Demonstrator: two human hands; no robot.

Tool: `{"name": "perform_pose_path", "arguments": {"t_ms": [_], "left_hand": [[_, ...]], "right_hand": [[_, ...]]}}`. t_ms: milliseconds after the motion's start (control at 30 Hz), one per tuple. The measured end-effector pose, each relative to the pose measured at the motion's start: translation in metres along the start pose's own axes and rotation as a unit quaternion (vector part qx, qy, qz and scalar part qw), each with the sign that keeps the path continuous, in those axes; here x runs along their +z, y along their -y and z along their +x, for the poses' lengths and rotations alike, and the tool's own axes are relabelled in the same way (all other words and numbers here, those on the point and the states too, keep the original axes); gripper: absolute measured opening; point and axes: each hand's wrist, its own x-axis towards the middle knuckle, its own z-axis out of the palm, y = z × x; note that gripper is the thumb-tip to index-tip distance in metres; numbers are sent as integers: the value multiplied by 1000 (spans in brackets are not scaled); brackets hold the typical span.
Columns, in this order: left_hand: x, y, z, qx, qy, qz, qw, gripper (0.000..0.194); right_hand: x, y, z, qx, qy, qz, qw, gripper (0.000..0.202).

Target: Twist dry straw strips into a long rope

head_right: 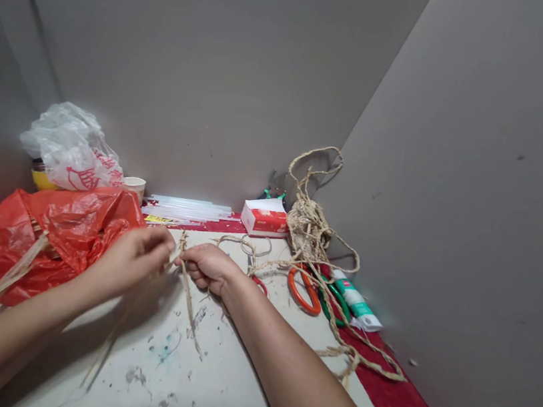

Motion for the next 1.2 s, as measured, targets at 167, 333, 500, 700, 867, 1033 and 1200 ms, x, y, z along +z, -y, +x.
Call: {"name": "perform_pose_path", "arguments": {"t_ms": [167, 333, 500, 700, 867, 1033, 1200], "left_hand": [[6, 46, 31, -174, 65, -242, 952, 17], [14, 47, 27, -205, 135, -248, 937, 15], [8, 52, 32, -196, 97, -146, 965, 21], [13, 65, 37, -137, 85, -84, 983, 21], [16, 66, 39, -127, 73, -81, 986, 20], [17, 65, 38, -122, 67, -56, 989, 20], [18, 64, 37, -128, 64, -65, 988, 21]], "right_hand": [[-2, 0, 2, -9, 34, 20, 999, 9], [0, 1, 0, -2, 16, -18, 1000, 21], [2, 1, -3, -37, -29, -208, 977, 14], [5, -5, -2, -159, -118, -421, 885, 17], [8, -3, -7, -183, -148, -511, 827, 19], [2, 1, -11, -172, -141, -521, 824, 18], [8, 4, -14, -113, -110, -389, 908, 16]]}}
